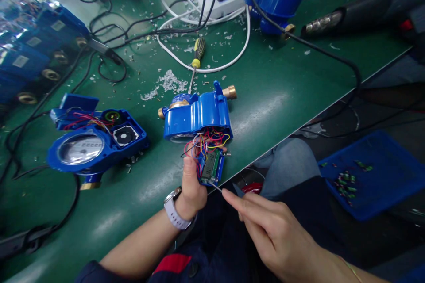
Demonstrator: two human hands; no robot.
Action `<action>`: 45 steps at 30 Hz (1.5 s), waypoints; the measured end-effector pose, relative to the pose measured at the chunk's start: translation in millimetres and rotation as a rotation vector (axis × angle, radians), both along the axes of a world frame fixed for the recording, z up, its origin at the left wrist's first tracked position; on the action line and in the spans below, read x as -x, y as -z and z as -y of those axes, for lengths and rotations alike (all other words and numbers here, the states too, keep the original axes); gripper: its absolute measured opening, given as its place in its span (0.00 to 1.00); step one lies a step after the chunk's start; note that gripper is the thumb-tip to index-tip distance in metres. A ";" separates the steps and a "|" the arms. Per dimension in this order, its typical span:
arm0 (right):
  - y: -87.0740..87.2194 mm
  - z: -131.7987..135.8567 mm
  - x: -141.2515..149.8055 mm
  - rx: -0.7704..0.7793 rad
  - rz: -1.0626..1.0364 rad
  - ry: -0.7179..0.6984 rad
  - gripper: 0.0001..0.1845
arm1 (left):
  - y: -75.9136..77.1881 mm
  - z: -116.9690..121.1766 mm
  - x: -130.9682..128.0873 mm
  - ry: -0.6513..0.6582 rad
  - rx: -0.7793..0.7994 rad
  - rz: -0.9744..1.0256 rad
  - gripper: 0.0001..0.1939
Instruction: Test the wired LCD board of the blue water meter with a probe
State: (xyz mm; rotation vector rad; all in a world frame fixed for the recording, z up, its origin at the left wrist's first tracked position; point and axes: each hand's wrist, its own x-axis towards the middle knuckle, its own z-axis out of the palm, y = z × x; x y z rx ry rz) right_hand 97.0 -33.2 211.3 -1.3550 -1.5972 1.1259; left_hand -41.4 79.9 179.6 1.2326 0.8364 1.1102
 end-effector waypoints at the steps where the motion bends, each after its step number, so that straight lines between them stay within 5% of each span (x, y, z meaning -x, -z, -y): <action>1: 0.4 0.3 -0.3 -0.022 0.037 -0.006 0.26 | 0.0 0.0 -0.1 0.004 0.005 0.008 0.30; 13: 3.2 3.1 -2.3 -0.188 0.294 -0.043 0.27 | -0.5 -0.9 -2.0 -0.011 0.078 0.088 0.29; 16: -3.1 0.6 -1.4 0.031 0.000 -0.009 0.25 | 0.6 -1.1 -1.2 0.002 0.094 0.086 0.30; 21: -12.8 -0.7 4.0 0.691 -0.489 0.056 0.24 | -0.4 -1.0 -1.3 0.022 0.039 0.084 0.28; 23: -12.7 -0.4 6.1 0.801 -0.568 0.060 0.25 | -1.3 -0.8 -1.7 0.016 0.031 0.078 0.27; 32: 0.5 -1.7 2.6 0.038 -0.085 0.003 0.26 | -2.5 -0.9 -1.3 -0.035 0.021 -0.014 0.30; 42: 5.2 0.2 -2.1 -0.285 0.411 -0.036 0.26 | -2.7 -1.5 -2.5 -0.029 0.063 0.070 0.28; 45: 1.2 0.2 -3.9 -0.246 0.423 -0.034 0.27 | -2.0 -1.8 -1.6 0.000 0.092 0.088 0.29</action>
